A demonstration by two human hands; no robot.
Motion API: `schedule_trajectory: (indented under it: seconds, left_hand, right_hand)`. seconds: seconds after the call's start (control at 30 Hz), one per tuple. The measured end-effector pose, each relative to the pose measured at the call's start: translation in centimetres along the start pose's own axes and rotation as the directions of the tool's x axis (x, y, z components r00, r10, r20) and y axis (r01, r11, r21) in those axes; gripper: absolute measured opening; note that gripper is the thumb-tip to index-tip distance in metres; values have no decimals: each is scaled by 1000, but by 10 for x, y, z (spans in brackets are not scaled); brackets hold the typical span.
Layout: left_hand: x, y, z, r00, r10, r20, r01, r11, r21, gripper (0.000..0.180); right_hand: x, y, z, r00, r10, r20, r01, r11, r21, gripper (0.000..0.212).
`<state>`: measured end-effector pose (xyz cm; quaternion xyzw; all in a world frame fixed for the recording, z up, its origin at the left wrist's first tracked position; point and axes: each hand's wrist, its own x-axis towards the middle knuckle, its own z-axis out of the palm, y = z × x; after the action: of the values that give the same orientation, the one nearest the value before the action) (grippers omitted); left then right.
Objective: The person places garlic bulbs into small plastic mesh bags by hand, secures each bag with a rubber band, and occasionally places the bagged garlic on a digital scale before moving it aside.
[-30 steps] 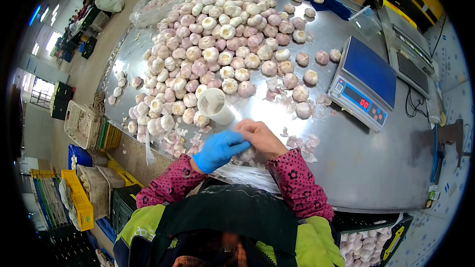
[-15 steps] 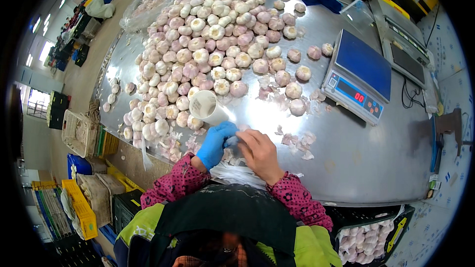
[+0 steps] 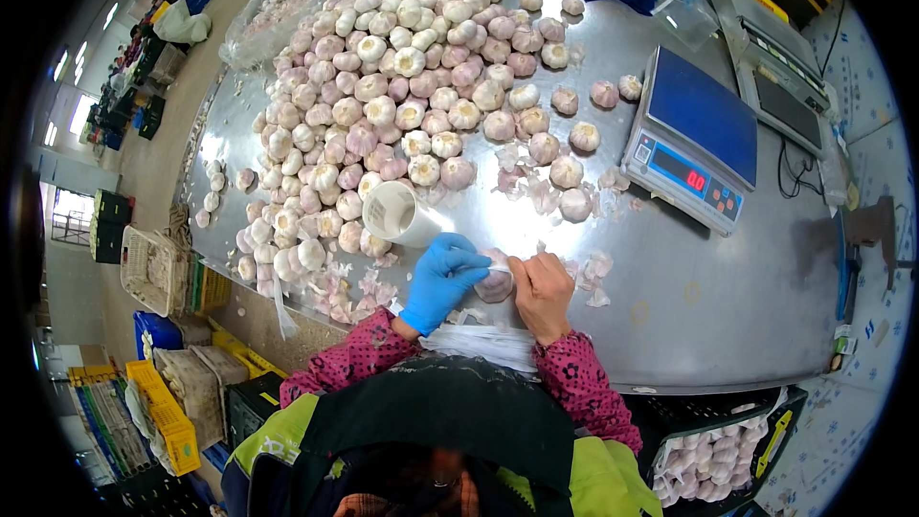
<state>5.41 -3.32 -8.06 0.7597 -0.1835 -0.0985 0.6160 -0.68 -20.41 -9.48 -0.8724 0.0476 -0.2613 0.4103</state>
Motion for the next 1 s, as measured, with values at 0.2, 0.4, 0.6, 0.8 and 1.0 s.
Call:
schedule_trajectory:
  seconds: [0.2, 0.4, 0.6, 0.8, 1.0]
  left_hand:
    - [1, -1, 17, 966, 192, 172, -235, 931, 278, 18]
    - [6, 28, 35, 880, 346, 325, -468, 747, 472, 15]
    - [-12, 31, 69, 832, 281, 479, -387, 912, 138, 33]
    - [-14, 8, 53, 936, 138, 324, -156, 987, 31, 33]
    - [-26, 16, 11, 988, -153, -36, 145, 975, -165, 20]
  right_hand:
    - [10, -33, -30, 998, -57, -30, 63, 962, 266, 21]
    - [-7, -50, -103, 906, 424, 8, -177, 360, 916, 30]
    - [-68, -64, -169, 719, 265, -643, -184, 964, 192, 23]
    - [-111, -73, -265, 198, -246, -949, -422, 853, -309, 38]
    - [-137, 1, -280, 630, -84, -772, -661, 463, -590, 14]
